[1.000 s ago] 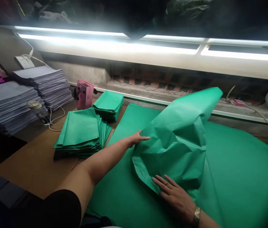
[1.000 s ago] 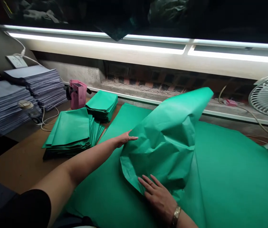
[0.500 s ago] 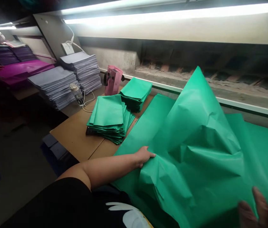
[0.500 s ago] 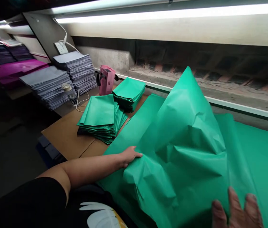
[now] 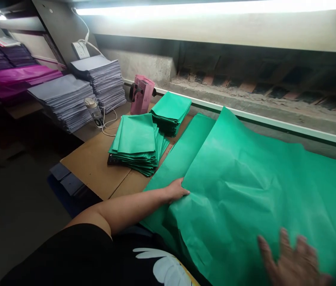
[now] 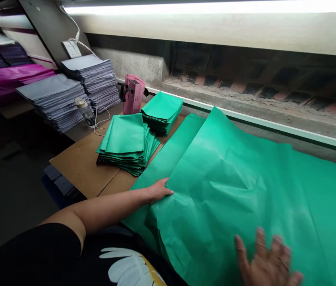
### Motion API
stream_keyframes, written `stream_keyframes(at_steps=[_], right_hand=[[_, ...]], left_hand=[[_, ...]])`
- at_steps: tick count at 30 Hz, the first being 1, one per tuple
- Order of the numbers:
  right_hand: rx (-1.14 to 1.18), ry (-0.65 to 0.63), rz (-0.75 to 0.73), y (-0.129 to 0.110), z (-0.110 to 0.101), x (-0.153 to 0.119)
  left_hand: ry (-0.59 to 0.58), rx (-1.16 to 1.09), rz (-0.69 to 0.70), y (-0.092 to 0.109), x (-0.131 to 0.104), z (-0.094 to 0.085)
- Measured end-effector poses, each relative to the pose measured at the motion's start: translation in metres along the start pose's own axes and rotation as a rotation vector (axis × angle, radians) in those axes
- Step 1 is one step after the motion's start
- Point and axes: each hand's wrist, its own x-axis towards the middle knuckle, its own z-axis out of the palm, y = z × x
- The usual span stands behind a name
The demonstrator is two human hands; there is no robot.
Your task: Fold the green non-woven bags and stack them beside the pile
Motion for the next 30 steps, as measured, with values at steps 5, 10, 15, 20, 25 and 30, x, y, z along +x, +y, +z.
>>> stream_keyframes(at_steps=[5, 10, 15, 20, 25, 30], right_hand=[[0.018, -0.177, 0.061, -0.069, 0.003, 0.002], [0.028, -0.207, 0.01, -0.088, 0.017, -0.003], [0.002, -0.17, -0.087, -0.109, 0.022, -0.004], [-0.022, -0.163, -0.141, -0.137, 0.022, -0.002], [-0.06, -0.158, -0.179, -0.156, 0.022, 0.002], [-0.084, -0.157, -0.234, -0.168, 0.02, 0.005]], left_hand=[[0.088, 0.189, -0.051, 0.001, -0.02, -0.018], [-0.003, 0.511, 0.025, -0.019, -0.063, -0.038], [0.082, 1.117, 0.051, -0.019, -0.083, -0.046], [0.118, 1.28, -0.015, -0.022, -0.085, -0.054], [0.127, 1.272, -0.035, -0.026, -0.089, -0.06], [0.135, 1.253, -0.05, -0.026, -0.091, -0.064]])
